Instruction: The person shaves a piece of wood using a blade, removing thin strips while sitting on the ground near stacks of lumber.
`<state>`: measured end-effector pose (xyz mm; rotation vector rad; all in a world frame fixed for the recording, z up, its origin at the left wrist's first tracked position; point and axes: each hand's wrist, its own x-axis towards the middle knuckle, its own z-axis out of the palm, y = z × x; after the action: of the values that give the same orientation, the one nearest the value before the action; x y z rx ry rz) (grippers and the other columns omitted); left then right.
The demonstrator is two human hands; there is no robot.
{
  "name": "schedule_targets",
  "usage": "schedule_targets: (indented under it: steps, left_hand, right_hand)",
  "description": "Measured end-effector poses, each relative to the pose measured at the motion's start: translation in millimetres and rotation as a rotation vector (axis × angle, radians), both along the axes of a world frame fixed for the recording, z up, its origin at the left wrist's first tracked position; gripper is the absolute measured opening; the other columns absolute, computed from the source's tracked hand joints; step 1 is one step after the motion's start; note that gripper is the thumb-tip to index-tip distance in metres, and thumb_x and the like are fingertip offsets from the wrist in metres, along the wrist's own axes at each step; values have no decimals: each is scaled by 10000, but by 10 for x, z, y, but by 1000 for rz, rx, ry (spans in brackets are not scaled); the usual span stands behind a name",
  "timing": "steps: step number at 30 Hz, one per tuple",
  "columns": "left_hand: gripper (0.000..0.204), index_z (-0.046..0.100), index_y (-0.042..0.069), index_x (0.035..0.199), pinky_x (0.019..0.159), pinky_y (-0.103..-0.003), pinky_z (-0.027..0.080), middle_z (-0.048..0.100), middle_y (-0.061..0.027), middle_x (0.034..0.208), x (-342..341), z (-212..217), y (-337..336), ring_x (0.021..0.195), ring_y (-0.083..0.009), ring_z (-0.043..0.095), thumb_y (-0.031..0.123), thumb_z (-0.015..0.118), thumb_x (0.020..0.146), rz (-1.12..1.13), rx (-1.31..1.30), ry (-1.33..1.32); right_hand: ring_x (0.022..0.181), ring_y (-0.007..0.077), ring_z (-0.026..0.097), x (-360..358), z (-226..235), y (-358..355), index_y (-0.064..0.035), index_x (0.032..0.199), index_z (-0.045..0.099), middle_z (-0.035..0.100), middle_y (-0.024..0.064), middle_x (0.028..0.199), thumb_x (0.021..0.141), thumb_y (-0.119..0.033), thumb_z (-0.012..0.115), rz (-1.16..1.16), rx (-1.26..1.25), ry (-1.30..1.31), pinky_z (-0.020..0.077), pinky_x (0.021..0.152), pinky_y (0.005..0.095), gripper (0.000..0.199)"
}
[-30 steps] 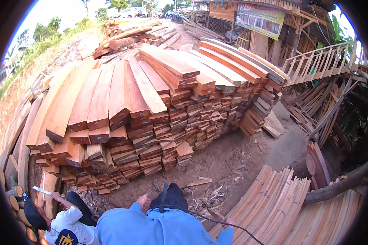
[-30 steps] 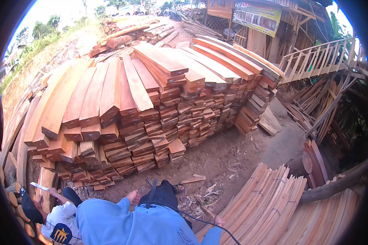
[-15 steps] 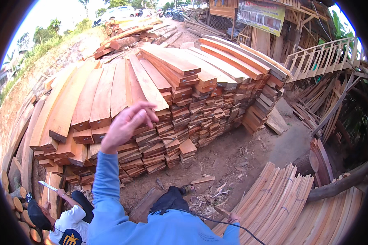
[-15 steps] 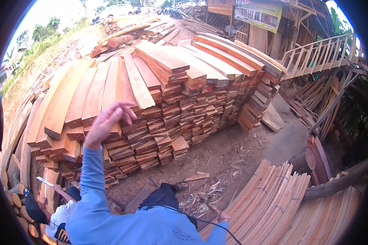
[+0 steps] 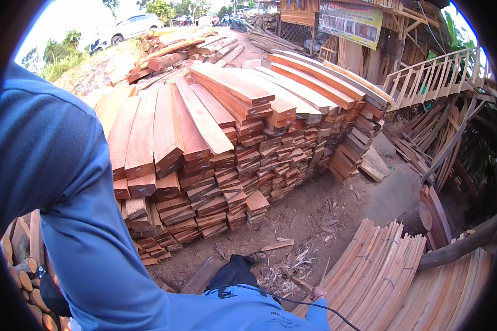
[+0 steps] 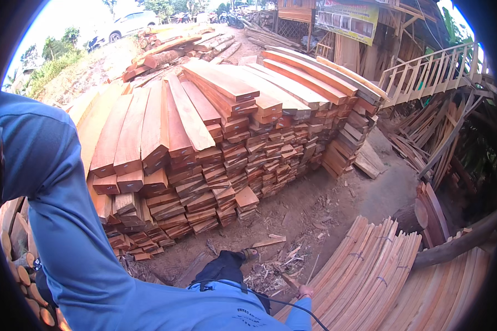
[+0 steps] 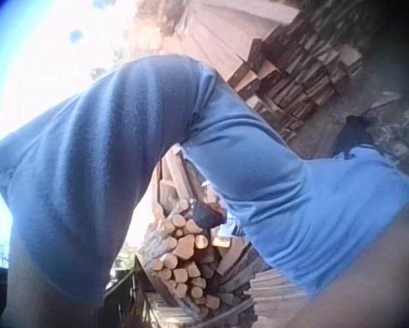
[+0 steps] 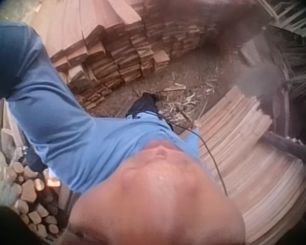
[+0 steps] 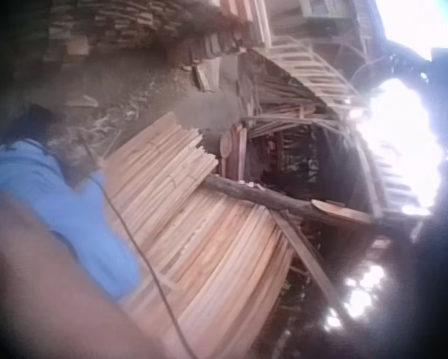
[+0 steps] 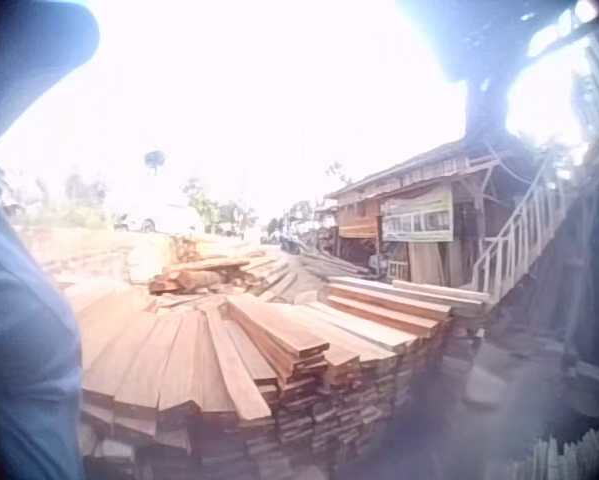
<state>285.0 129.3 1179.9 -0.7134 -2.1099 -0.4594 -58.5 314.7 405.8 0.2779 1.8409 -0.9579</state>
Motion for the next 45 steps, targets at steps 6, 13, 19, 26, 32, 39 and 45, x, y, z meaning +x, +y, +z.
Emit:
schedule_targets:
  steps: [6,13,19,26,32,39,45]
  left_hand:
    - [425,532,-68,1163,892,-416,457,631,-185,1084,33,-177,-188,988,-271,608,307,423,994,-39,23,82]
    - [377,557,-54,1111,854,-411,474,640,-184,1045,140,-129,-283,951,-278,620,285,445,988,-6,10,118]
    - [339,579,-42,1066,822,-407,490,647,-183,1011,60,-97,-295,920,-284,630,266,463,983,-2,-3,126]
    - [299,604,-28,1014,783,-402,507,656,-183,972,38,-97,-135,883,-291,641,244,485,978,100,8,85]
    - [271,626,-16,970,751,-398,522,664,-182,939,238,294,-414,851,-297,651,226,503,973,718,149,114]
    - [281,688,6,793,575,-437,535,680,-186,787,-877,-1077,-778,735,-334,687,265,605,865,696,-452,-846]
    - [221,715,28,916,554,-405,523,701,-100,806,-1514,-1311,81,759,-258,697,204,602,846,280,-795,-415]
  right_hand:
    - [385,150,400,2,42,165,-34,743,474,413,53,533,835,19,542,-43,1,-2,260,336,275,126]
    - [376,183,416,112,464,180,-33,714,473,403,67,507,812,41,502,-62,53,10,278,321,318,125]
    - [379,184,416,65,432,163,-36,712,473,399,68,507,809,45,499,-71,103,48,282,322,320,129]
    - [407,190,467,205,110,248,-28,777,540,509,78,575,830,-30,562,25,222,114,335,333,347,58]
    - [439,208,464,115,-182,296,-57,756,536,499,71,573,825,-67,573,-17,75,-14,354,401,352,79]
    - [552,221,525,382,-41,469,-54,741,542,548,93,614,822,-72,582,19,68,52,404,560,369,92]
    - [649,233,577,665,1467,-262,-50,729,548,590,112,648,820,-75,589,344,-187,476,447,697,383,103]
